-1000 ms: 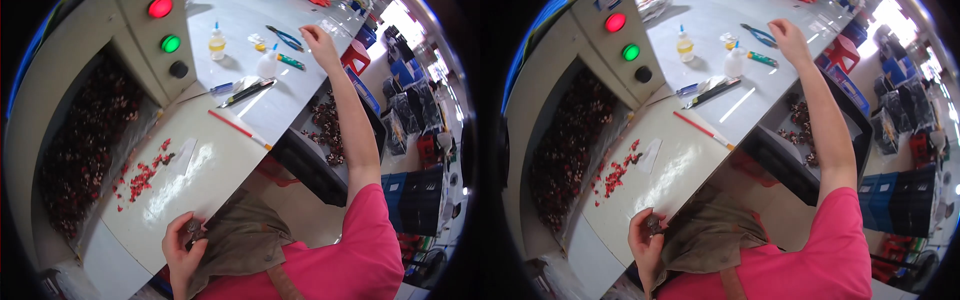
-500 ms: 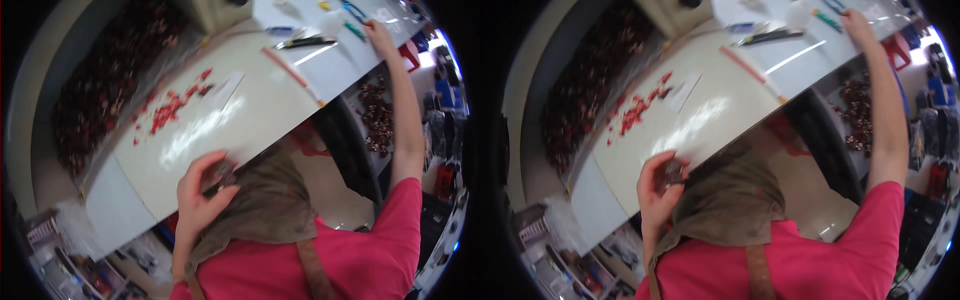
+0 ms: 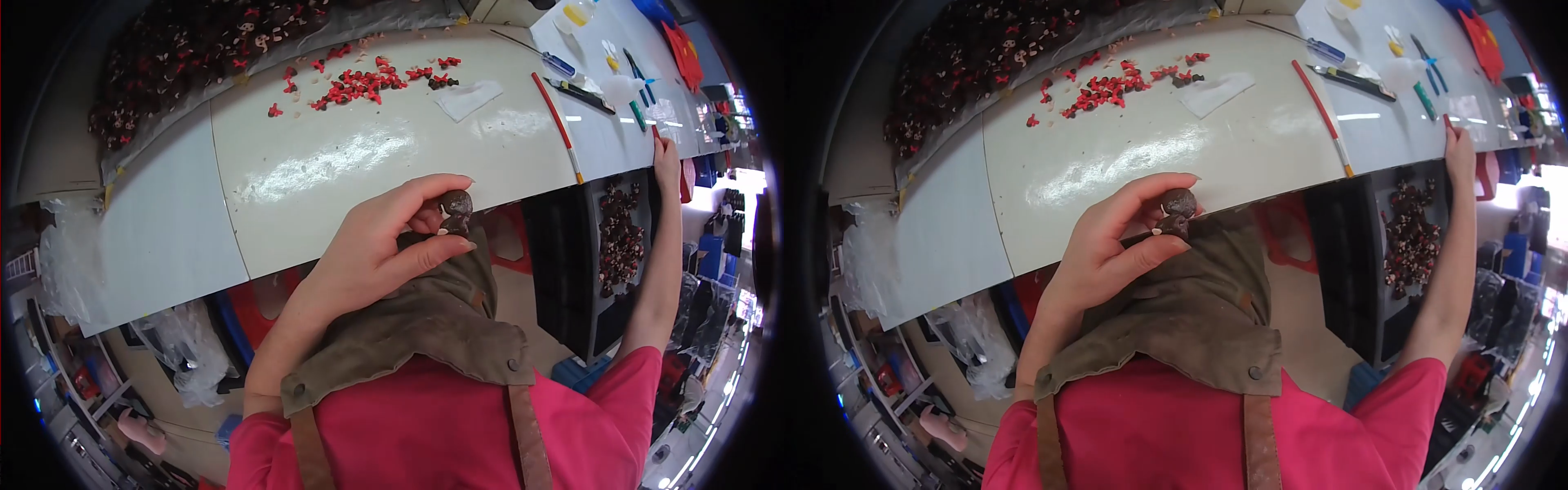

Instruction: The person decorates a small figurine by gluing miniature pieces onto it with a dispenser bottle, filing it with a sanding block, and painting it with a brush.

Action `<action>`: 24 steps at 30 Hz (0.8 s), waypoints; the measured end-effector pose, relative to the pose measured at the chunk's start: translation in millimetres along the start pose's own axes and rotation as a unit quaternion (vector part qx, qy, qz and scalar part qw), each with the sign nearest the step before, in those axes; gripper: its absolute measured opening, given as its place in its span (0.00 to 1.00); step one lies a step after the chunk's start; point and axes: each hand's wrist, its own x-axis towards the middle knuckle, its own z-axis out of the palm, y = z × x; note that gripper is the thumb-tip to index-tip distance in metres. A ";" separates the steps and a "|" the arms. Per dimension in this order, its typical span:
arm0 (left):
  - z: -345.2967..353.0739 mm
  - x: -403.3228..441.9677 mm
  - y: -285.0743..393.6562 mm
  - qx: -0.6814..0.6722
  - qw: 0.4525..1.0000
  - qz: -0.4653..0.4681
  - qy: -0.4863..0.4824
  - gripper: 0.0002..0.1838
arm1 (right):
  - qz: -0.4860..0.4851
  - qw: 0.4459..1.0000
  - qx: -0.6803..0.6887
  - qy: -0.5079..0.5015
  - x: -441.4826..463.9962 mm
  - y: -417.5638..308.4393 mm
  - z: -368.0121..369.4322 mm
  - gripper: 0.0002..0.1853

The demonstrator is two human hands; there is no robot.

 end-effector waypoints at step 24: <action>3.2 5.0 0.6 0.059 0.998 0.024 0.001 0.28 | -0.148 0.751 0.531 -0.364 -199.5 -362.4 -100.9 0.05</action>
